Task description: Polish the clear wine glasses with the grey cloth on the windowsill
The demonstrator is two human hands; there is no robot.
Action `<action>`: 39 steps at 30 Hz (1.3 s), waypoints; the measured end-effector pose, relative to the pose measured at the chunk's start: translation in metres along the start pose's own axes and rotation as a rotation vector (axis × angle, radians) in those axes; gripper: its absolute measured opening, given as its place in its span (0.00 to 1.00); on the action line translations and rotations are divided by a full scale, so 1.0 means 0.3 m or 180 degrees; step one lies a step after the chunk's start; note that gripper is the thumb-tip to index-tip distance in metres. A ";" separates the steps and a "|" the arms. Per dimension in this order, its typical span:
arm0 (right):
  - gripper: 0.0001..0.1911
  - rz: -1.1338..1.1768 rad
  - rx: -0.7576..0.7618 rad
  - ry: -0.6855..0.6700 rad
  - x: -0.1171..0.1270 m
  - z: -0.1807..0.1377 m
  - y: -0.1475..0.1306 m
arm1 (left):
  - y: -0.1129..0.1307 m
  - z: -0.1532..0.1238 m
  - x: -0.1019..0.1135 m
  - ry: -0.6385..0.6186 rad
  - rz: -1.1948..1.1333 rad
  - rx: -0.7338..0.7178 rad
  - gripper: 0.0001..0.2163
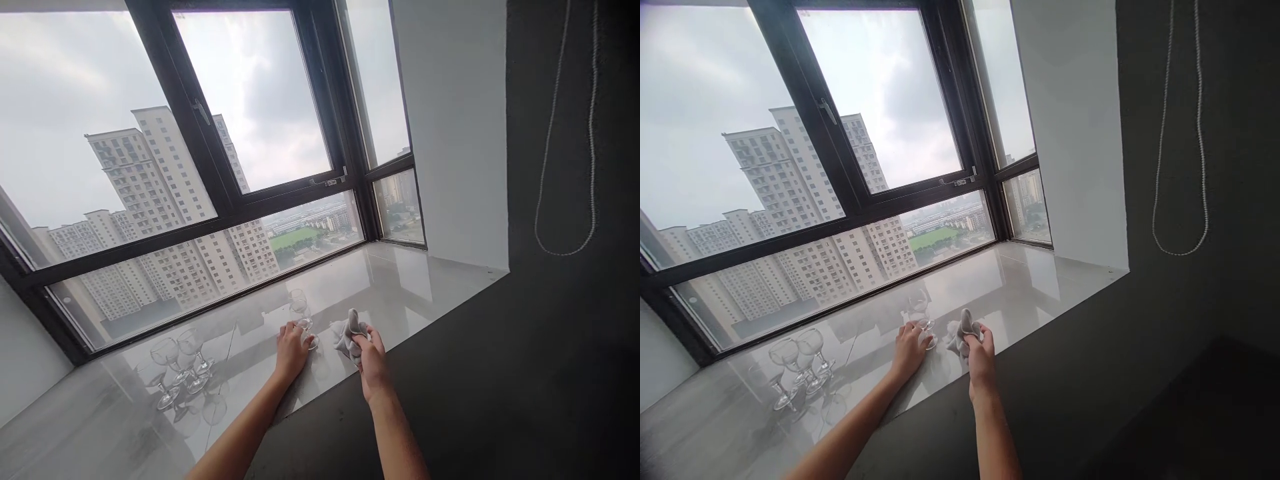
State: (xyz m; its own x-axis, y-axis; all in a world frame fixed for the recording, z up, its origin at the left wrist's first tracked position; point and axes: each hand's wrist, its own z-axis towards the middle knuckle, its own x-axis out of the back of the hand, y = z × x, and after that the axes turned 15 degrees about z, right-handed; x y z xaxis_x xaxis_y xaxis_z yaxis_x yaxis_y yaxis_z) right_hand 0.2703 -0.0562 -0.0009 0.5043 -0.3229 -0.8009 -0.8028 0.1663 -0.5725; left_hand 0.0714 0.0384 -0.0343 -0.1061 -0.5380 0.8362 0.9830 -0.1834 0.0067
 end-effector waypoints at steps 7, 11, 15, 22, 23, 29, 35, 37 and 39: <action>0.24 -0.0066 0.0045 -0.0007 0.001 -0.006 -0.004 | 0.028 0.001 0.014 -0.0681 0.0288 -0.0097 0.15; 0.23 -0.0098 0.0065 0.0003 0.004 -0.007 -0.002 | 0.033 0.002 0.014 -0.0698 0.0236 -0.0124 0.15; 0.23 -0.0035 0.0064 -0.0001 0.006 -0.003 0.002 | 0.034 0.003 0.014 -0.0726 0.0248 -0.0044 0.15; 0.23 0.0033 0.0080 0.0047 0.011 0.007 0.017 | 0.036 0.005 0.018 -0.0659 0.0200 0.0053 0.12; 0.23 0.0023 0.0087 0.0046 0.012 0.007 0.019 | 0.035 0.006 0.017 -0.0650 0.0195 0.0055 0.12; 0.23 0.0065 0.0093 0.0056 0.015 0.006 0.019 | 0.032 0.009 0.011 -0.0526 0.0130 0.0247 0.14; 0.23 0.0117 0.0091 0.0070 0.015 -0.001 0.003 | 0.046 -0.046 0.060 0.0022 -0.0108 0.0108 0.11; 0.23 0.0120 0.0072 0.0055 0.015 -0.001 0.003 | 0.014 -0.081 0.096 0.0112 -0.0294 0.0124 0.10; 0.24 0.0107 0.0021 0.0021 0.018 -0.001 0.008 | -0.058 -0.119 0.144 0.0220 -0.0470 0.0322 0.09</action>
State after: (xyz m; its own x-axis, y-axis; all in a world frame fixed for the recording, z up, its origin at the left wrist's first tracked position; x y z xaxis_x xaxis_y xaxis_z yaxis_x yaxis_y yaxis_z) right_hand 0.2709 -0.0578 -0.0065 0.4750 -0.3231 -0.8185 -0.8171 0.1833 -0.5465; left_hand 0.0444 -0.0110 -0.0179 -0.2569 -0.5672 0.7825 0.9657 -0.1827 0.1846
